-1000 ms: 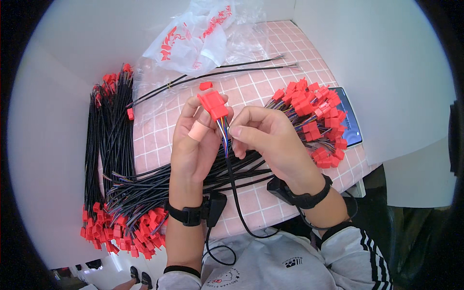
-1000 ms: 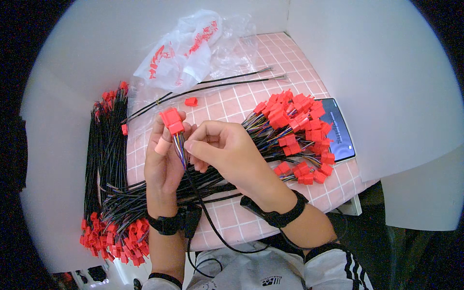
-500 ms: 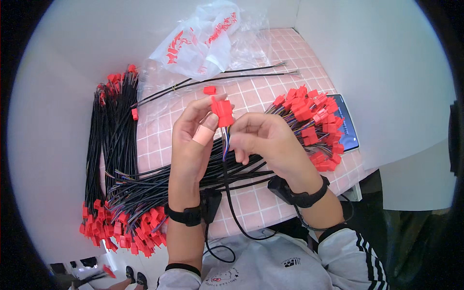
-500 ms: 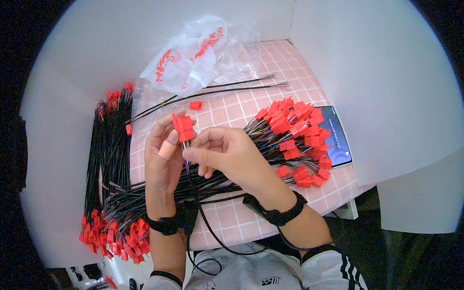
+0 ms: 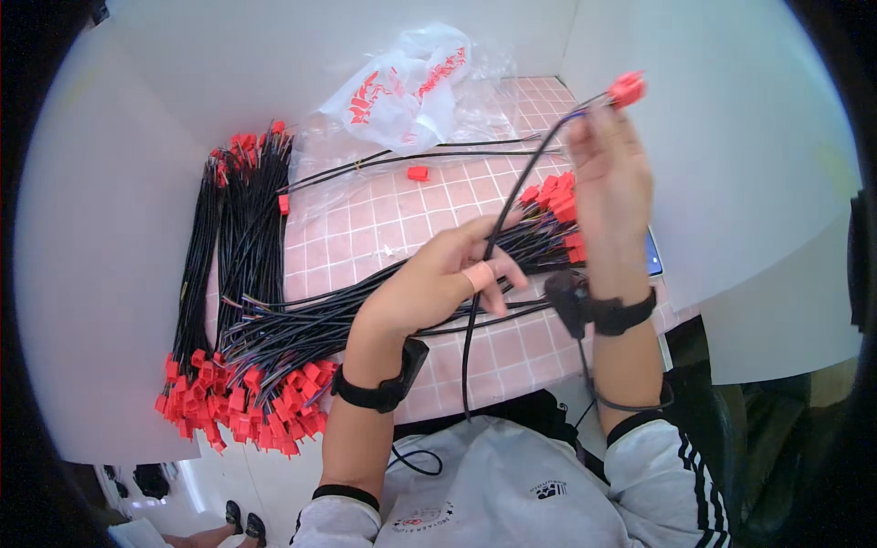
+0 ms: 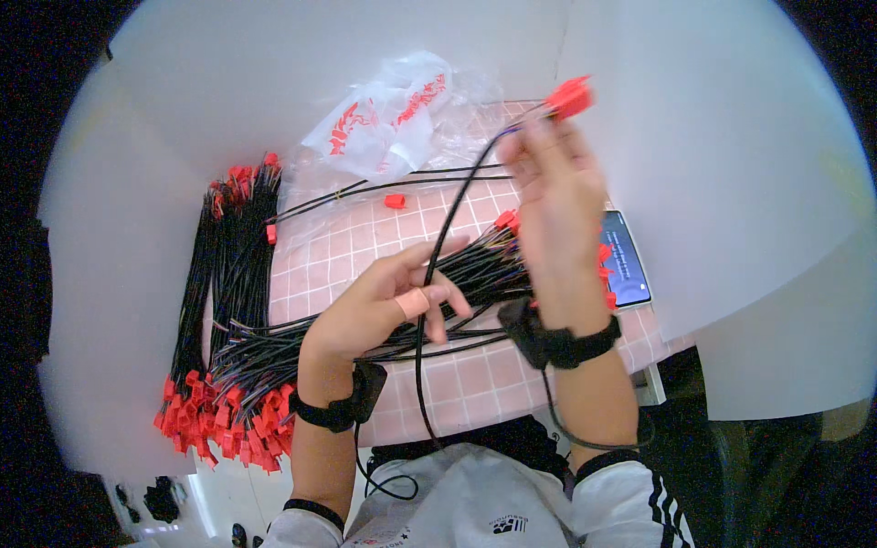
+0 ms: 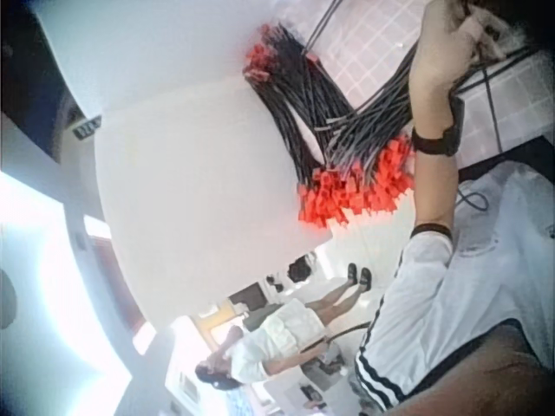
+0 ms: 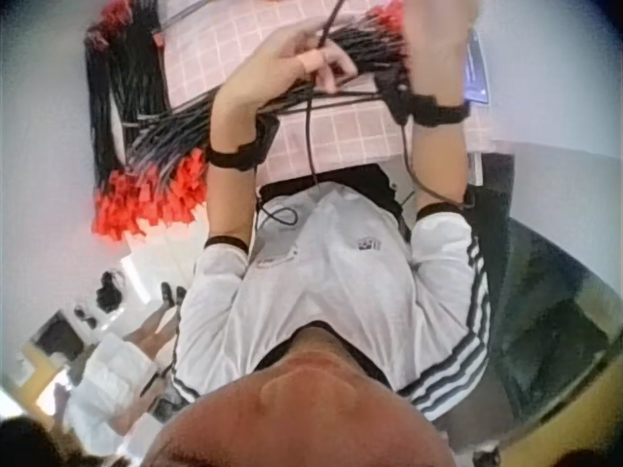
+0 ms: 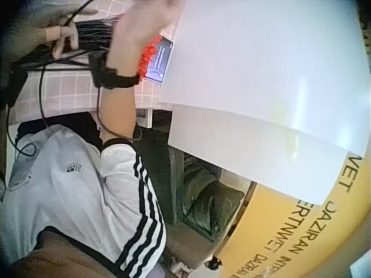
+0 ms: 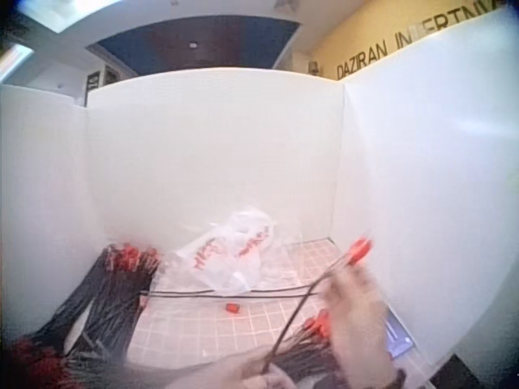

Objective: Insert colored wires into small red plastic connectors to assemble wire harnesses.

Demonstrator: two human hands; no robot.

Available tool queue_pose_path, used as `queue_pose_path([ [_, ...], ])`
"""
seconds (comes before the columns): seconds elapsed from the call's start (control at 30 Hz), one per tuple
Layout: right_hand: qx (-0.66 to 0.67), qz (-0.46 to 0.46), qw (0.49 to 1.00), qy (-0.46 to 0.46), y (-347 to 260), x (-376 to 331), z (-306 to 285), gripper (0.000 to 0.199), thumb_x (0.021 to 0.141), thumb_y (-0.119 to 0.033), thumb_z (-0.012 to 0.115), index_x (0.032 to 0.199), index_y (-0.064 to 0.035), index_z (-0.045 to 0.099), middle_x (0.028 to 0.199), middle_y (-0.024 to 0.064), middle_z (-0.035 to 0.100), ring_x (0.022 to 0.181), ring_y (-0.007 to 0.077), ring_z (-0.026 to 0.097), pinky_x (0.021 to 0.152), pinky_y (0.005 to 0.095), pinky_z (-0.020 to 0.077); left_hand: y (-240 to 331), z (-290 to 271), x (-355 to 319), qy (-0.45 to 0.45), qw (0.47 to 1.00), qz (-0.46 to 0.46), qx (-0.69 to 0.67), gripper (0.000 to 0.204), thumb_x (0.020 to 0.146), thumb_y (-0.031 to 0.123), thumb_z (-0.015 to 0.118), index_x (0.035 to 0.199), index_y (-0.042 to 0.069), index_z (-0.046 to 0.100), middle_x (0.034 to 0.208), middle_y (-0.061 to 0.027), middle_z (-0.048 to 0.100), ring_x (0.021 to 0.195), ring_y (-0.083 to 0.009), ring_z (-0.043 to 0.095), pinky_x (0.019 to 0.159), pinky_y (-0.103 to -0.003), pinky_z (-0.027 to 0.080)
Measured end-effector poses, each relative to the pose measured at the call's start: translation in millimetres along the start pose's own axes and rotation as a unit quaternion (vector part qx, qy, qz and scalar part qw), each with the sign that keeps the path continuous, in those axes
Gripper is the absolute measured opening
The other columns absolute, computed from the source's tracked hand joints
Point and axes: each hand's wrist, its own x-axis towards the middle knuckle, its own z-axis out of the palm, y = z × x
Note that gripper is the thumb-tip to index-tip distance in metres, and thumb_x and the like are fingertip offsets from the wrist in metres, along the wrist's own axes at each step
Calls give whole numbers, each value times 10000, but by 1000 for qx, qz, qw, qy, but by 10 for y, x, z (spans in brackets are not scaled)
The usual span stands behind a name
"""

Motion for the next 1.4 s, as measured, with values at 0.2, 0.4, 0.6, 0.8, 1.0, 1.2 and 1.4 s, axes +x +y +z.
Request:
queue_pose_path([
  [0.2, 39, -185, 979, 78, -668, 429, -341, 82, 797, -9, 536, 861, 39, 517, 888, 128, 563, 781, 165, 561, 705, 243, 488, 386, 105, -429, 284, 873, 198, 345, 310, 747, -68, 443, 1030, 10, 543, 729, -111, 537, 595, -187, 520, 542, -267, 408],
  [0.4, -18, -108, 993, 51, -595, 266, -440, 67, 794, -31, 547, 839, 17, 533, 867, 110, 579, 756, 137, 554, 682, 221, 472, 690, 2, -837, 350, 748, 162, 541, 282, 723, -91, 454, 968, 2, 558, 738, -157, 510, 689, -304, 525, 622, -323, 415],
  [0.6, -640, 167, 748, -53, -717, 303, -548, 169, 775, -199, 574, 731, -37, 556, 636, 38, 569, 553, 73, 516, 507, 197, 397, 259, -516, -1102, 264, 779, -59, 566, 226, 676, -61, 497, 876, -17, 593, 761, -176, 576, 699, -306, 569, 669, -323, 448],
  [0.8, -591, 137, 755, -249, -213, 676, 99, 175, 754, -193, 580, 768, -19, 562, 658, 38, 576, 568, 87, 530, 511, 212, 411, 6, -620, -1062, 209, 763, -167, 588, 224, 659, -40, 549, 855, 31, 632, 832, -211, 557, 809, -347, 547, 740, -370, 428],
  [1.0, -759, 265, 407, -434, 1087, 1132, -122, 430, 655, -133, 616, 1067, -50, 526, 771, 116, 605, 632, 185, 589, 581, 326, 469, 382, -594, -804, 193, 744, -35, 639, 389, 670, 16, 584, 1051, 5, 508, 913, -184, 558, 863, -341, 521, 777, -377, 409],
  [1.2, -854, 153, 327, -374, 1399, 996, -522, 355, 634, -15, 551, 986, -47, 526, 886, 164, 596, 812, 299, 590, 683, 384, 466, 124, -1261, -80, 78, 714, -303, 626, 453, 736, 172, 573, 1140, 10, 450, 1073, -210, 520, 1003, -338, 493, 867, -359, 388],
  [1.4, -845, 73, 335, -410, 1391, 1144, -544, 223, 684, -8, 502, 901, -37, 547, 862, 182, 586, 839, 337, 565, 695, 417, 459, -304, -1591, 418, 175, 673, -284, 660, 541, 747, 41, 412, 1276, 53, 300, 1347, -132, 252, 1225, -287, 282, 937, -464, 314],
])
